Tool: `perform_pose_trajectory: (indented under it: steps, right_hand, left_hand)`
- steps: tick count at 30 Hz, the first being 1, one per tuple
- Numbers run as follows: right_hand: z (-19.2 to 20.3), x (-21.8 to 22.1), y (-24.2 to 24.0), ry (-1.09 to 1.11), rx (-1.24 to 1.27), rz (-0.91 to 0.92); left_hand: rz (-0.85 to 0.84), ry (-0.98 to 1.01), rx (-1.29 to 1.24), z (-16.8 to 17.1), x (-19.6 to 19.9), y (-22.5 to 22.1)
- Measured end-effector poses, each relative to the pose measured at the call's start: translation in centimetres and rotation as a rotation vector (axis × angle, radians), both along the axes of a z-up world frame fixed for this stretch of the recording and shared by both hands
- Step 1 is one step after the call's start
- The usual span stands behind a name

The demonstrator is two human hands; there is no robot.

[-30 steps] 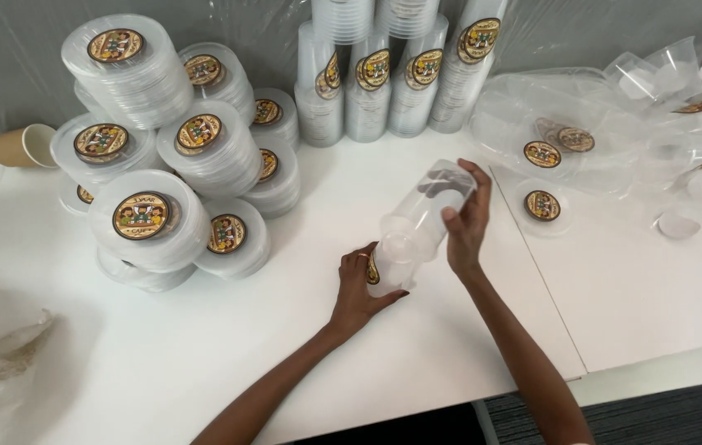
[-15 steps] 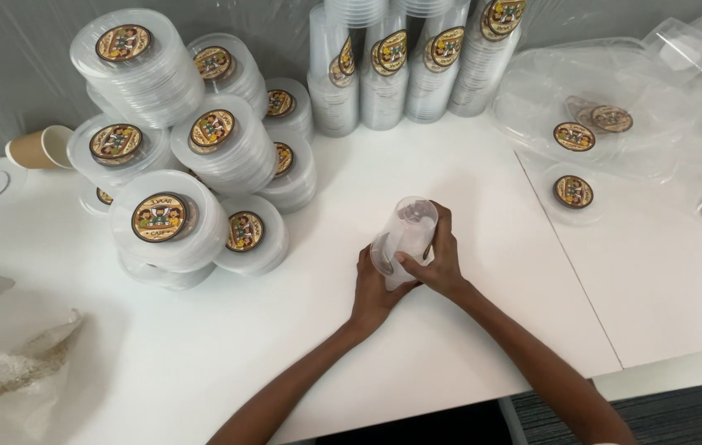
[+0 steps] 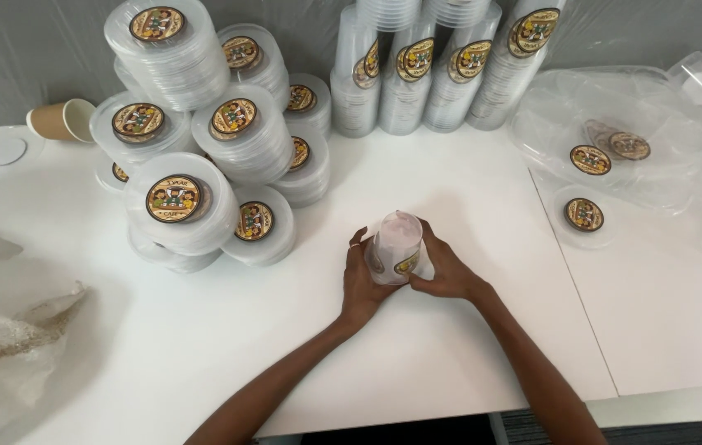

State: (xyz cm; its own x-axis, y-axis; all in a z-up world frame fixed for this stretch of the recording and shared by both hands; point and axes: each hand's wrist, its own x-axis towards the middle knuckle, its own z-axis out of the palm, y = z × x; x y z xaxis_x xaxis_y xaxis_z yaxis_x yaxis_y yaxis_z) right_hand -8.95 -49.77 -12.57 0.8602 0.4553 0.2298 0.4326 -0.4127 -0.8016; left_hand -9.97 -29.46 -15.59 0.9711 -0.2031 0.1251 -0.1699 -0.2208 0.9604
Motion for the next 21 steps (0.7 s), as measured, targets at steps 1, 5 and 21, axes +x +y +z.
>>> perform_pose_trajectory:
  steps: [1, 5, 21]
  right_hand:
    - [0.2, 0.1, 0.1, 0.005, 0.002, -0.002]
    - [0.6, -0.3, 1.2, 0.074, -0.033, -0.181]
    - [-1.3, 1.9, -0.6, 0.168, 0.000, -0.331]
  left_hand:
    - [-0.002, 0.005, 0.002, -0.4, 0.1, 0.0]
    - [-0.007, -0.146, 0.184, -1.4, 0.2, -0.2]
    - [0.036, -0.050, 0.115, -0.1, -0.1, -0.3]
